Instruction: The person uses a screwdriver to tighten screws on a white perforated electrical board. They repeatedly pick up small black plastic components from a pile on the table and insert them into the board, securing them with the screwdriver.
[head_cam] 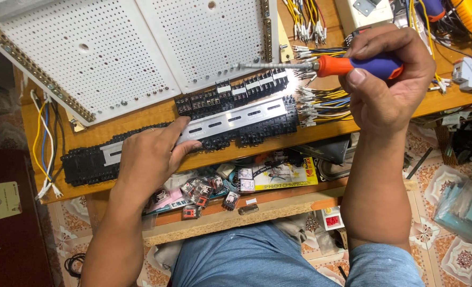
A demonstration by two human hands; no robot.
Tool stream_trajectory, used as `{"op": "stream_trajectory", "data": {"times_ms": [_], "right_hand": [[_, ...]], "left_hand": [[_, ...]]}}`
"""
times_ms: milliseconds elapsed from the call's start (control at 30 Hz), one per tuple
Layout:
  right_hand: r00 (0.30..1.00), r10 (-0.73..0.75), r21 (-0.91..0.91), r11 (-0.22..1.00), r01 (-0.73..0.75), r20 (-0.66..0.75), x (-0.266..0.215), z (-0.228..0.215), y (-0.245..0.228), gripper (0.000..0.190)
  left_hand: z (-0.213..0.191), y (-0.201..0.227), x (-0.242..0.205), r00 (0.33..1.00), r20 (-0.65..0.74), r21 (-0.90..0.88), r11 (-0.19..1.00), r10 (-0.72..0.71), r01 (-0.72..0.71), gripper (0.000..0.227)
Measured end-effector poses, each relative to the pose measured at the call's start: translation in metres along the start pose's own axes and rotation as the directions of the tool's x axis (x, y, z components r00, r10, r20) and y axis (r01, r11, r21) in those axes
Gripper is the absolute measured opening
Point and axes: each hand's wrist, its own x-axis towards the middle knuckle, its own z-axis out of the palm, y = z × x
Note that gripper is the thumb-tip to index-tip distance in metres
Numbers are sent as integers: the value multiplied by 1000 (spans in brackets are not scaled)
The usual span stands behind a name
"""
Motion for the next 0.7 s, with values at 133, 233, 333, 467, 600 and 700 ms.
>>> {"op": "stream_trajectory", "data": {"times_ms": [133, 233, 333, 467, 600, 700], "right_hand": [[1000, 1, 86, 996, 0, -9, 2, -4, -3, 27], [1000, -7, 90, 996, 8, -13, 4, -6, -4, 27], [999, -19, 110, 994, 25, -51, 5, -3, -5, 29], [998, -41, 107, 993, 47, -51, 6, -1, -6, 28], [998, -46, 80, 996, 50, -46, 6, -1, -7, 26], [998, -49, 64, 997, 52, -50, 6, 0, -6, 27]], "left_hand": [[6, -11, -1, 993, -83, -15, 996, 87, -89, 43], [-3, -11, 7, 984, -165, 67, 996, 62, -51, 47], [-19, -10, 24, 959, -260, 157, 985, 112, -72, 49], [-15, -33, 48, 928, -324, 257, 961, 182, -99, 41], [-1, -58, 57, 890, -387, 360, 928, 243, -97, 42], [11, -72, 56, 873, -413, 401, 912, 262, -84, 51]]}}
